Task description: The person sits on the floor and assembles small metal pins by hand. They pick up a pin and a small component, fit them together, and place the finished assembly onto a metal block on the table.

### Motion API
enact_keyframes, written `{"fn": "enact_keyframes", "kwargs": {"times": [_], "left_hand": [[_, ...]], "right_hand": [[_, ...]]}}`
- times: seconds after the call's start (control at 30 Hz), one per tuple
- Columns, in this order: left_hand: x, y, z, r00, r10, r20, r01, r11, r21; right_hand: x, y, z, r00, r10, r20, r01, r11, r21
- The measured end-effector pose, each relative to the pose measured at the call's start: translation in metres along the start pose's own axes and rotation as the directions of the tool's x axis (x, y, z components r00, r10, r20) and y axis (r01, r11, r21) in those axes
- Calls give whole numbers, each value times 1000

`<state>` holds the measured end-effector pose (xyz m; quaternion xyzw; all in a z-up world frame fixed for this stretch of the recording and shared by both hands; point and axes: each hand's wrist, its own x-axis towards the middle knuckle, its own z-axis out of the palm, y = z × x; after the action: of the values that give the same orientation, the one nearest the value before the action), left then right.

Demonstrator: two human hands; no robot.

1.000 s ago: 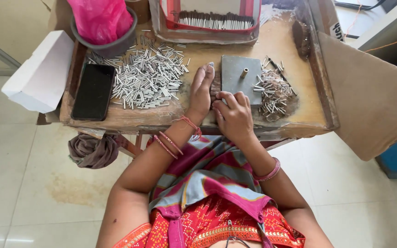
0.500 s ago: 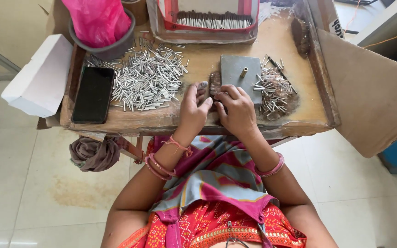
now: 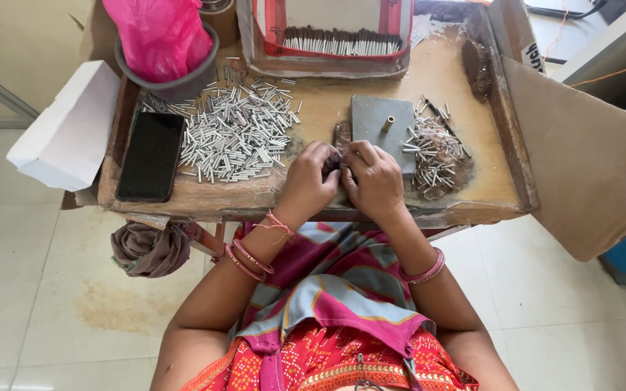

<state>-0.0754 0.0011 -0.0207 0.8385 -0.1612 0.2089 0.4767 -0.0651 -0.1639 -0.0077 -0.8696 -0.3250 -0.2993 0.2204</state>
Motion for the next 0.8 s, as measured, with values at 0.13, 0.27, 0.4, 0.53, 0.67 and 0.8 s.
{"fn": "enact_keyframes", "kwargs": {"times": [0.13, 0.27, 0.4, 0.53, 0.67, 0.8], "left_hand": [[1, -6, 6, 999, -18, 29, 15, 995, 95], [6, -8, 7, 999, -38, 33, 32, 985, 168], [2, -6, 7, 999, -32, 43, 24, 987, 160], [-3, 8, -1, 999, 30, -20, -28, 993, 112], [-6, 11, 0, 993, 112, 33, -116, 978, 175], [-7, 8, 5, 992, 76, -98, -64, 991, 119]], "right_hand": [[0, 0, -1, 1000, -8, -5, 8, 1000, 20], [6, 2, 0, 999, 3, -36, 0, 997, 78], [-4, 10, -3, 983, 173, -66, -142, 935, 326], [-22, 11, -23, 975, 217, -56, -171, 882, 439], [-45, -9, -39, 993, 110, 46, -119, 950, 290], [-47, -15, -48, 996, 25, 85, -36, 991, 126]]}}
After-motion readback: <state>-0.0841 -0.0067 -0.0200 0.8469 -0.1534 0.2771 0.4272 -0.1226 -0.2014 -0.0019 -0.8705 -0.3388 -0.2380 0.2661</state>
